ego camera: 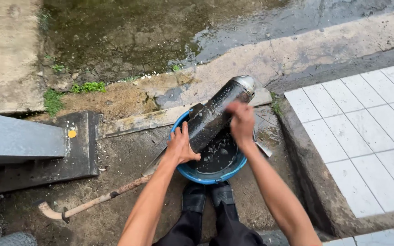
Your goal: The person cleans a long, cylindrical metal tool by scrubbing it with a white cloth over a blue bucket filled with water. The person rotates the tool to scrub different sides and repeatedly dips the cloth into the bucket to rinse it.
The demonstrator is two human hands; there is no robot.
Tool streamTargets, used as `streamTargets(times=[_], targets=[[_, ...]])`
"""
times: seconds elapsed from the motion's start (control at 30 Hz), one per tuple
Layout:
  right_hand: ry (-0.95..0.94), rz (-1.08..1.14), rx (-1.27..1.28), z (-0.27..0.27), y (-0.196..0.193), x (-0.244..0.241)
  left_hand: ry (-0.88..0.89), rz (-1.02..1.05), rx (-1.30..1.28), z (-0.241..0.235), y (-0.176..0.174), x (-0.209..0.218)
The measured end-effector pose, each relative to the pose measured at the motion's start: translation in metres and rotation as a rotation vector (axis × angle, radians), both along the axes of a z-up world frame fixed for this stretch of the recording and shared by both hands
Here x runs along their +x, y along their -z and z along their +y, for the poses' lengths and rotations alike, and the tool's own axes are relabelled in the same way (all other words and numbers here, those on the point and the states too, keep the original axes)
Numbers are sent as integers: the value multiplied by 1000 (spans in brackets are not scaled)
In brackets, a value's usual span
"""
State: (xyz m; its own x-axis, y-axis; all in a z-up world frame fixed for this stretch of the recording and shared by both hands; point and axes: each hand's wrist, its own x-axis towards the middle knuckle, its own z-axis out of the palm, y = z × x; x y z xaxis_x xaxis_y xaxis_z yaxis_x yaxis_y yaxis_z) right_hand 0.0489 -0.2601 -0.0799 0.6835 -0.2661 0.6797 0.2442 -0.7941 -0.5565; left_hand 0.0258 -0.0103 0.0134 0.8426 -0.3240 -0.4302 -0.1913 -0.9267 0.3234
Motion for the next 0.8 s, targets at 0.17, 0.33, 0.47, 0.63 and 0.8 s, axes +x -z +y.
streamTargets(times=[0.17, 0.33, 0.47, 0.63, 0.8], targets=[[-178, -29, 19, -3, 11, 5, -11, 74, -143, 16, 14, 20], [30, 46, 36, -46, -1, 49, -8, 116, -169, 18, -3, 25], [3, -4, -69, 5, -1, 16, -12, 116, -196, 20, -3, 36], [-180, 49, -98, 40, -28, -27, 15, 139, -130, 8, -28, 34], [-292, 37, -262, 23, -26, -21, -33, 41, -39, -43, -39, 38]])
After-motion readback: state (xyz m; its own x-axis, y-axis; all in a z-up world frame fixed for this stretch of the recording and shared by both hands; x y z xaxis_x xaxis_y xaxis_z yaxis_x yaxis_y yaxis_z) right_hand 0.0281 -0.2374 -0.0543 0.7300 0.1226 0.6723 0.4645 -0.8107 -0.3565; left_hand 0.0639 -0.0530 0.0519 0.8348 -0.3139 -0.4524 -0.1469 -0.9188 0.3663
